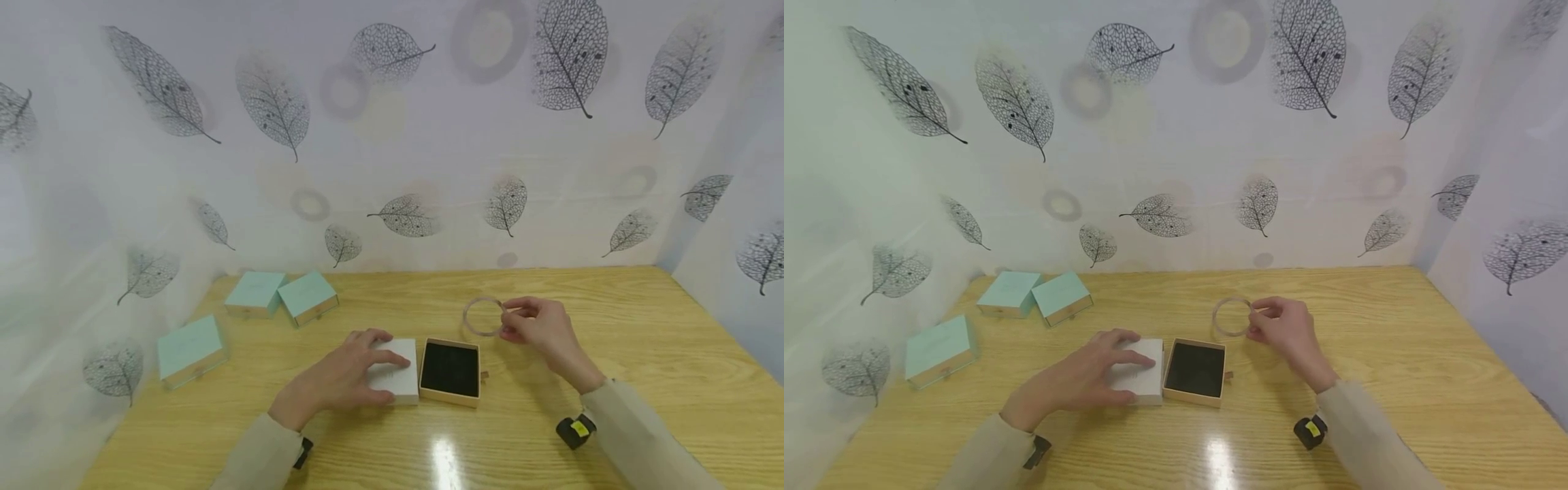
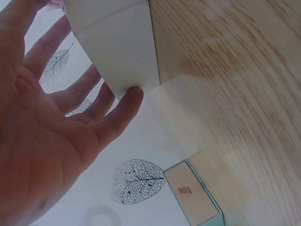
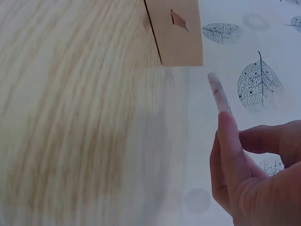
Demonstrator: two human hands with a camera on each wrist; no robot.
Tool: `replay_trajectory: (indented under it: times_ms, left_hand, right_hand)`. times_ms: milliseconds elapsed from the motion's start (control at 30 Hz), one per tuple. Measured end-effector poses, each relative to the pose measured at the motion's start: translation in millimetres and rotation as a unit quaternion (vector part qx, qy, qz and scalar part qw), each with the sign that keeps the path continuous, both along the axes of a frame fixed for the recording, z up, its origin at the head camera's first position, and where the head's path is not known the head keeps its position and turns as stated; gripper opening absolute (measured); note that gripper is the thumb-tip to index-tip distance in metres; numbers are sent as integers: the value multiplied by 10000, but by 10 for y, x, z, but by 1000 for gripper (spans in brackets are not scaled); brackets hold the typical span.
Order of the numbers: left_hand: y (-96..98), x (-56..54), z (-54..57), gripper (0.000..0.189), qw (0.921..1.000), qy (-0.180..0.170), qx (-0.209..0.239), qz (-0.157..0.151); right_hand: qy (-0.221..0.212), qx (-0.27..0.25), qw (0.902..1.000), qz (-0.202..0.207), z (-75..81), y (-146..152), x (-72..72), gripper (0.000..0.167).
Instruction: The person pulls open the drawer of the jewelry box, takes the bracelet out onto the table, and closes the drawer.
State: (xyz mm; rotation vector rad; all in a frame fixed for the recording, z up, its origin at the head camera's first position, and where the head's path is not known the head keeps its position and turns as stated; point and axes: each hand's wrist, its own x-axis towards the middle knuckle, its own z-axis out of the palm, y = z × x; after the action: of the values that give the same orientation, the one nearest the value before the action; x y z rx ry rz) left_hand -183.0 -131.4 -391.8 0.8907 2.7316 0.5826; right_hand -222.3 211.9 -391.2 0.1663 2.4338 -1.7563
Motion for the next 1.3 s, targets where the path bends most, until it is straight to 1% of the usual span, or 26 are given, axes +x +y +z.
replay_trajectory:
  times_ms: [167, 300, 533, 833, 1067, 1300]
  left_hand:
    - [3, -4, -1, 46, 10000, 8, -11, 8]
    - [-4, 5, 4, 47, 10000, 17, -6, 24]
    - [-8, 6, 12, 47, 10000, 39, 27, 13]
    - [-6, -3, -3, 47, 10000, 34, -4, -9]
    - [-9, -4, 3, 46, 10000, -26, -3, 25]
    - [-13, -11, -3, 46, 10000, -59, 23, 33]
  right_hand:
    - [-197, -367, 9991, -27, -39, 47, -66, 47]
    - [-265, -422, 9987, -64, -78, 91, -122, 47]
    - [-271, -192, 9993, -179, -109, 158, -218, 48]
    - [-446, -53, 9986, -274, -124, 189, -330, 49]
    - [-357, 143, 9990, -245, -134, 179, -392, 41]
    - [-289, 384, 9986, -201, -139, 173, -438, 41]
